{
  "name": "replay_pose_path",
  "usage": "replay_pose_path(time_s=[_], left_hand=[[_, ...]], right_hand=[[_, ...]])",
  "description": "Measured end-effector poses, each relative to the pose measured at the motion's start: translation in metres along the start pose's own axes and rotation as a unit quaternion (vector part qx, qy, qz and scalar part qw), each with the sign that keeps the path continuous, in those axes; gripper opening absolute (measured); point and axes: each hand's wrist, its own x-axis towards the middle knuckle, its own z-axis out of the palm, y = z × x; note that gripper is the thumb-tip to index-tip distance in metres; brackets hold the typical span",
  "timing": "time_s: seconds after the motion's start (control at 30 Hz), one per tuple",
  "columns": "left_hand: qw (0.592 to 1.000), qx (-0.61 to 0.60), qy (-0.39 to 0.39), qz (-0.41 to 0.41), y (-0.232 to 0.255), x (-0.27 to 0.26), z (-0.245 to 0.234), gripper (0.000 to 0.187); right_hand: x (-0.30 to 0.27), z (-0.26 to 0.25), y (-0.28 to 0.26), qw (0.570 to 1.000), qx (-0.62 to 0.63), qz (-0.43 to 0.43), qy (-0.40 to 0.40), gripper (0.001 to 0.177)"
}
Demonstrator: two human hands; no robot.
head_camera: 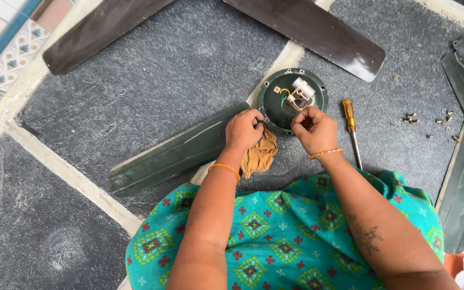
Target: The person sits on the floor and works on the internal wiring of a ceiling fan motor housing using a screwdriver. They then wipe the motor housing and a fan blade with a cloth before positioning the blade against the motor.
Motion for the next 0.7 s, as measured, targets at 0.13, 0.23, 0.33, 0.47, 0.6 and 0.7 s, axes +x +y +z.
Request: replay_pose_path(time_s=[0.13,0.23,0.33,0.47,0.6,0.7], left_hand=[[1.0,-0.008,0.001,-0.011,0.001,-0.006,0.002,0.015],[1.0,-0.001,-0.001,-0.01,0.006,0.0,-0.003,0.013],[1.0,-0.004,-0.009,-0.019,0.002,-0.001,0.0,0.014],[0.999,-0.03,-0.002,-0.03,0.003,-0.005,-0.001,0.023],[1.0,-0.003,0.007,-0.023,0.005,0.002,-0.013,0.044],[0.998,0.06,0.032,0.006,-0.002,0.0,-0.018,0.062]], right_hand=[[-0.007,-0.001,0.0,1.0,0.026,0.005,-0.006,0.008],[0.001,-0.003,-0.008,1.0,0.003,-0.002,-0.011,0.007],[-0.001,-0.003,-0.005,1.0,0.018,0.0,-0.015,0.008],[-0.004,-0.003,-0.006,1.0,0.02,0.005,-0.009,0.008],[0.002,-0.001,-0.006,1.0,0.012,0.014,-0.015,0.007],[-0.004,-0.001,0.002,1.0,0.015,0.018,-0.013,0.007]])
